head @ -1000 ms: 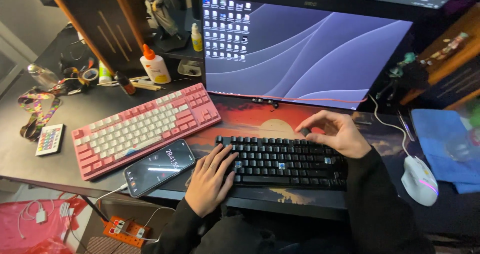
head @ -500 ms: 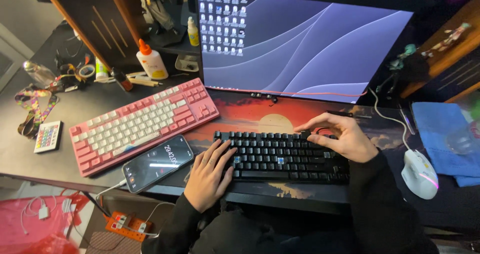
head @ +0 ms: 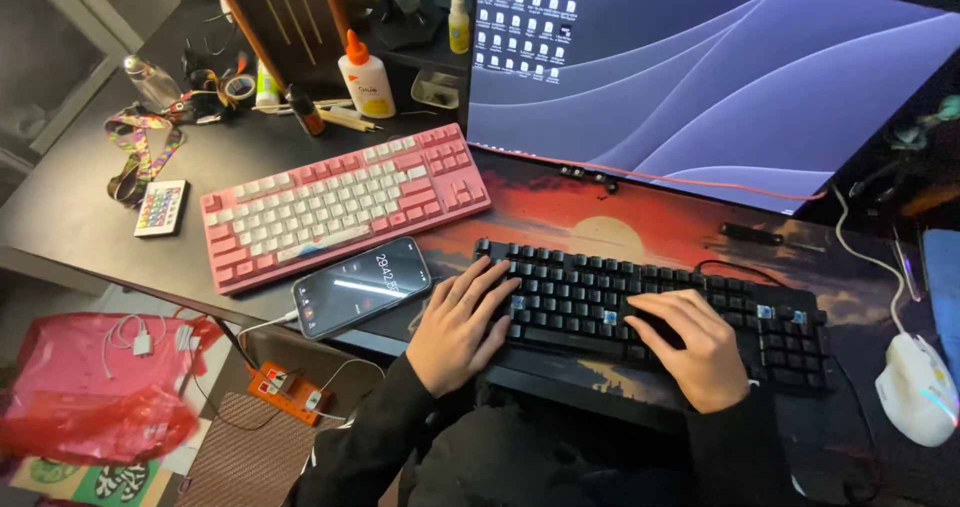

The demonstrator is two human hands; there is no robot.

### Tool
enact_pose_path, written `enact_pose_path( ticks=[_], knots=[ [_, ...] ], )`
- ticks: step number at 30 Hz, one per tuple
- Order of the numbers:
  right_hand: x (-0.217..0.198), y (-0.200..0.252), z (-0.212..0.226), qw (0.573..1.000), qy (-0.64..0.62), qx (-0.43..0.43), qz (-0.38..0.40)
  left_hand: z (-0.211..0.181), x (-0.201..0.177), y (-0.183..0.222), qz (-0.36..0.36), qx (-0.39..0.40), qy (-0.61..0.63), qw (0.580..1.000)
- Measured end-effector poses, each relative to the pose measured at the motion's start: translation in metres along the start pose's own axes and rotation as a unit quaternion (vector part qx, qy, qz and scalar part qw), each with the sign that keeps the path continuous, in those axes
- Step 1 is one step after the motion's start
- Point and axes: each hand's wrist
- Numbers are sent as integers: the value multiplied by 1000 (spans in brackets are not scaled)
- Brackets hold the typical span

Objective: Replacing keycaps on a mechanical keyboard at a repair bench

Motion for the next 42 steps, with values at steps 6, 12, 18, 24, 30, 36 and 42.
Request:
enact_pose_path(
  ticks=[6, 12, 18, 24, 30, 36, 42],
  knots=[
    [12, 2, -6, 996, 21, -52, -63, -3, 2, -7, -98, 9, -40, 994],
    [19, 6, -10, 994, 33, -85, -58, -2, 2, -6, -87, 14, -33, 996],
    [18, 5, -5, 996, 9, -77, -49, -1, 2, -5, -80, 15, -34, 996],
    [13, 9, -18, 997, 48, -55, 31, 0, 6, -2, -64, 9, -29, 997],
    [4, 4, -5, 990, 100, -24, 96, -1, 5, -4, -54, 8, -34, 998],
    [-16, -47, -17, 965, 32, 85, 247, -2, 2, -5, -49, 8, -43, 998],
    [15, -118, -89, 956, 97, 221, 169, -3, -1, -5, -47, 7, -49, 998]
  ],
)
Point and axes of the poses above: each hand's wrist, its own y-axis away from the middle knuckle, its own x-axis out of the palm, z = x × y, and after that the axes turned 13 degrees about -y, right-handed
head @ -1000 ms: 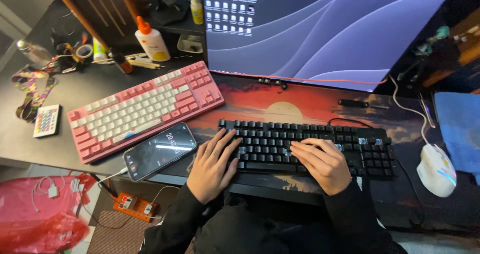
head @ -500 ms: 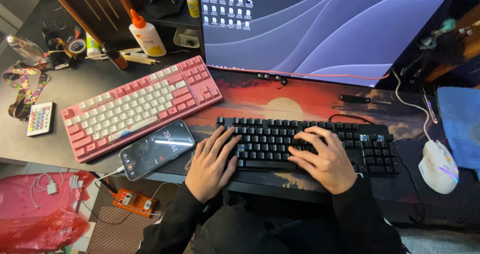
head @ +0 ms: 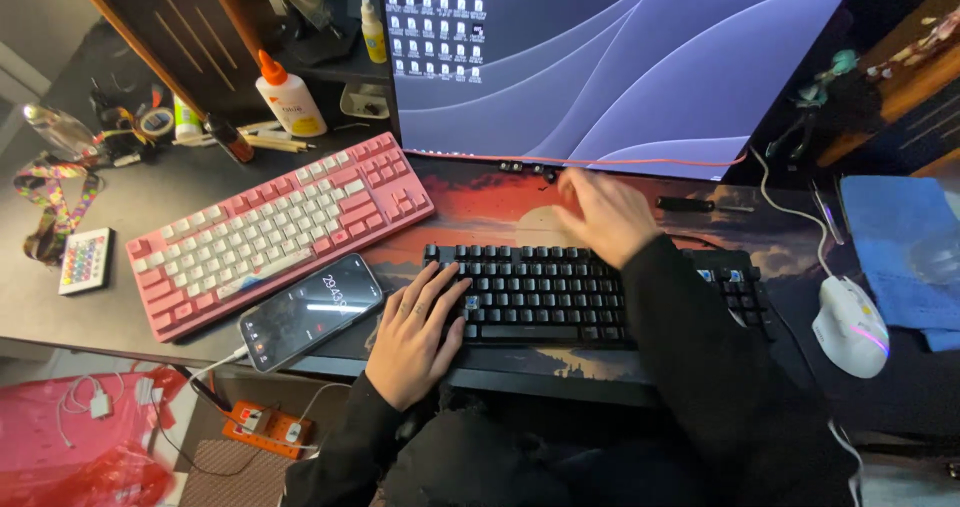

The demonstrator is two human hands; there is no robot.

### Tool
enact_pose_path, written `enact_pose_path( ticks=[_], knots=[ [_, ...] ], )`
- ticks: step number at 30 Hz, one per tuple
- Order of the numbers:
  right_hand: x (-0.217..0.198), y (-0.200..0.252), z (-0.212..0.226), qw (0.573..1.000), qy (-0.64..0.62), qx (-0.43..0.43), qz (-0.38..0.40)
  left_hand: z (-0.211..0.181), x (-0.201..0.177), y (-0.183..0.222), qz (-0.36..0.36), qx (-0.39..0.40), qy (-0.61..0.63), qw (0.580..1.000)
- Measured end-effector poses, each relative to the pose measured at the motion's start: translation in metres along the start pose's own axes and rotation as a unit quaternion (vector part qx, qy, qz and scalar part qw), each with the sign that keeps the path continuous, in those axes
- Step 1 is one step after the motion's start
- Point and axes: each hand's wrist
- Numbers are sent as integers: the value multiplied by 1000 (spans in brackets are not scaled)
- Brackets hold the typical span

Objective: Replacing keycaps on a mechanical keyboard at a repair bench

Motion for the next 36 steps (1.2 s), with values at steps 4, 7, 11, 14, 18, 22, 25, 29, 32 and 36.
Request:
enact_pose_path(
  ticks=[4, 7, 11, 14, 18, 22, 25, 29, 32, 36],
  knots=[
    [44, -55, -39, 993, 116, -17, -21, 2, -3, -2, -7, 7, 3, 1000],
    [58, -71, -34, 983, 148, -72, -77, 5, -4, 2, 49, -2, 54, 997],
    [40, -59, -23, 990, -119, -60, -38, 5, -2, 3, 49, -1, 48, 998],
    [6, -26, 11, 891, -448, -61, 27, 5, -1, 4, 47, -1, 45, 998],
    [-6, 9, 31, 774, -613, -144, 61, 6, 0, 4, 42, 3, 47, 998],
    [-13, 20, 43, 776, -607, -150, 81, 5, 2, 5, 42, 1, 45, 998],
    [-16, 22, 47, 783, -599, -149, 82, 5, 1, 4, 40, 3, 41, 998],
    [-27, 30, 57, 806, -572, -140, 61, 5, -1, 3, 53, -2, 41, 998],
    [-50, 45, 56, 867, -483, -124, 3, 5, -4, 3, 56, 0, 45, 997],
    [-98, 80, 34, 914, -401, -5, -63, 6, -4, 2, 41, 7, 36, 998]
  ],
)
Point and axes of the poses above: each hand's wrist, its own y-axis away from the middle knuckle, its own x-axis out of the palm, z = x × y, and after that the axes turned 13 degrees about -y, right-handed
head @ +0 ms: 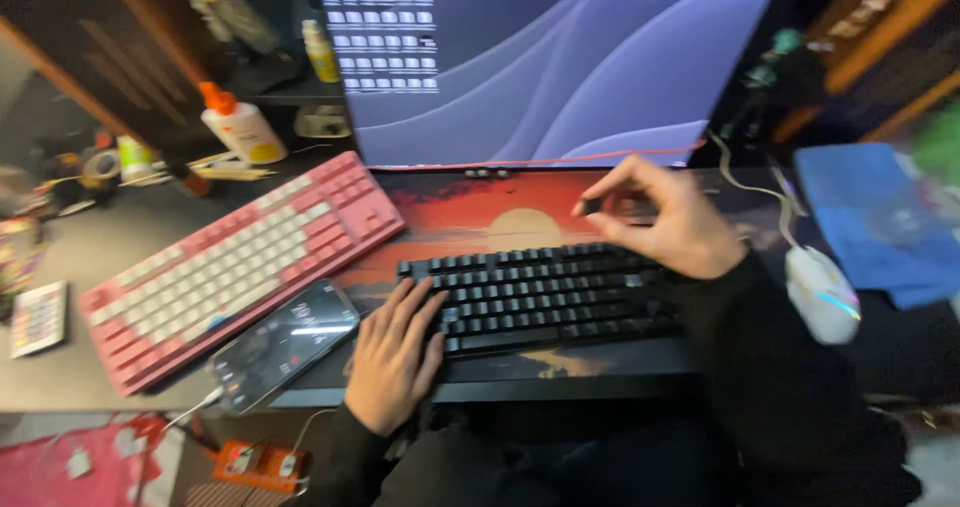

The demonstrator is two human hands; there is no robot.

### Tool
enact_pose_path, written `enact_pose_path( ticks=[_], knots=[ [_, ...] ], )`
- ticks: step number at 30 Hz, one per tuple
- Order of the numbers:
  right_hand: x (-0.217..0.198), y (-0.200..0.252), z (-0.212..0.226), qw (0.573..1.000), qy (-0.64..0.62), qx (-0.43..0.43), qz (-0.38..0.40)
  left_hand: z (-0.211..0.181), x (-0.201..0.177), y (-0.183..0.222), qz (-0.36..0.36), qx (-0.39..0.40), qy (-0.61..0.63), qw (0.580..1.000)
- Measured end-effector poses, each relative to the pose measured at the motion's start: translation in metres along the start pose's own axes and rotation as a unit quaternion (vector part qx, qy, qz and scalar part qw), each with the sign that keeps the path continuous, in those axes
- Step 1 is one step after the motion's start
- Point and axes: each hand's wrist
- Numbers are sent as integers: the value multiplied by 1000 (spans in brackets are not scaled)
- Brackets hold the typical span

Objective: Replacing keycaps on a mechanical keyboard at a repair bench

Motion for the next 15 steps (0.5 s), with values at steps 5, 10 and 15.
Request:
enact_pose_path(
  ticks=[5, 10, 15],
  knots=[
    [-82, 31, 27, 972, 229, -45, 12, -1, 4, 1, -6, 5, -4, 1000],
    [-153, 56, -54, 929, 356, 96, 34, -1, 7, 3, 2, 0, -22, 1000],
    [-172, 61, -97, 903, 377, 199, 61, -3, 5, 1, 0, -7, -23, 1000]
  ],
)
Point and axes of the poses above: each hand's wrist, its own y-axis away from the middle knuckle, its own x-axis out of the palm, z = x × y, and after that the axes turned 13 degrees about -y, right-handed
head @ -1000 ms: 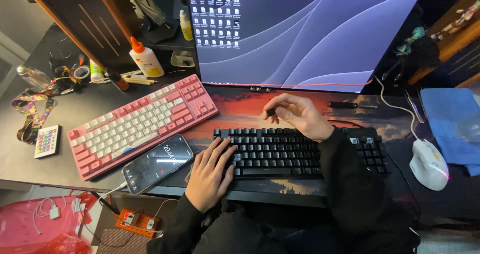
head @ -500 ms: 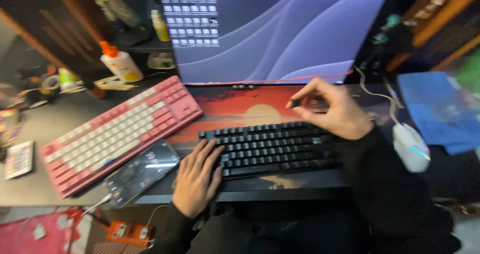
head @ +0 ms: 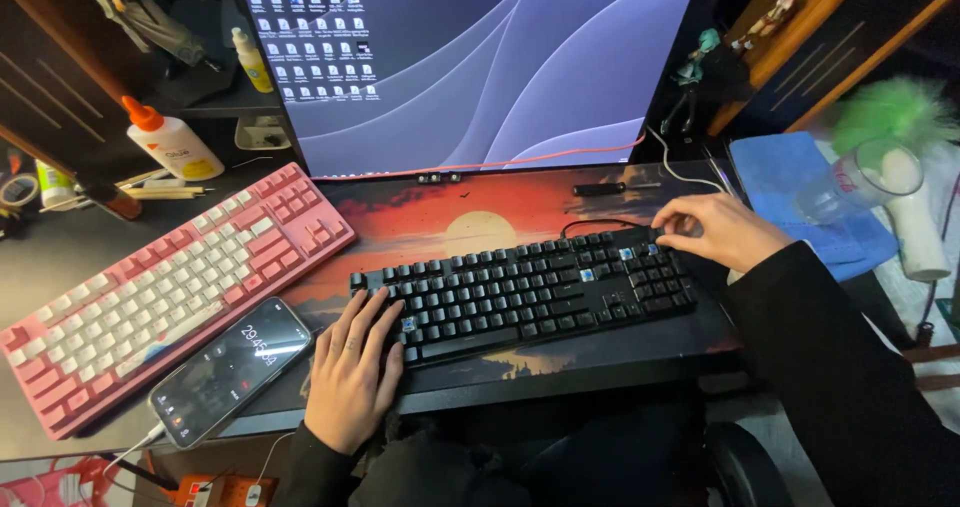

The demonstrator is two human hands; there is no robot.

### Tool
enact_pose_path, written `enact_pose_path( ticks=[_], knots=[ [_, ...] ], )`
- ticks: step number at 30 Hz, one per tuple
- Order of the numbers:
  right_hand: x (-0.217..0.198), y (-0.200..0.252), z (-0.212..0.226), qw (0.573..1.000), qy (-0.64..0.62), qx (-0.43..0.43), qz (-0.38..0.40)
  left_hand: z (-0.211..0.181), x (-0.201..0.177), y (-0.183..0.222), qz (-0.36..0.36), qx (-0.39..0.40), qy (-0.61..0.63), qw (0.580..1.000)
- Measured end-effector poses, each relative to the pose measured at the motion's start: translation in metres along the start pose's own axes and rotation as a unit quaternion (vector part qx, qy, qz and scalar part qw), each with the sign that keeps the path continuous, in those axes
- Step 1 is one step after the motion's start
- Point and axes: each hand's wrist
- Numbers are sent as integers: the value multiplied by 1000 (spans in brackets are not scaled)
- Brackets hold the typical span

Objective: Replacing keycaps on a mechanical keyboard at a repair bench

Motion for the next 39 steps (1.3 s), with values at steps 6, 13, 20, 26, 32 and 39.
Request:
enact_pose_path(
  ticks=[6, 13, 20, 26, 32, 39],
  knots=[
    [6, -16, -26, 997, 59, -49, 23, 0, 0, 0, 1, 3, 0, 1000],
    [1, -19, -11, 995, 70, -21, 64, -1, 0, -1, -4, -1, 0, 1000],
    [-1, -28, -12, 994, 76, 8, 80, 0, 2, 0, -11, 1, 2, 1000],
    [-7, -22, 2, 991, 73, 79, 80, 0, 2, 1, -8, -2, 10, 1000],
    [-5, -22, -13, 995, 58, 42, 64, 0, 4, 1, -10, 3, 2, 1000],
    [-7, -10, -4, 996, 27, 63, 50, -1, 2, 0, -11, 1, 3, 1000]
  ],
)
Point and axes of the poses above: each hand's wrist, its own y-axis away from the middle knuckle, its own x-axis out of the palm, z = x × y, and after that the axes turned 13 degrees about -y, right-handed
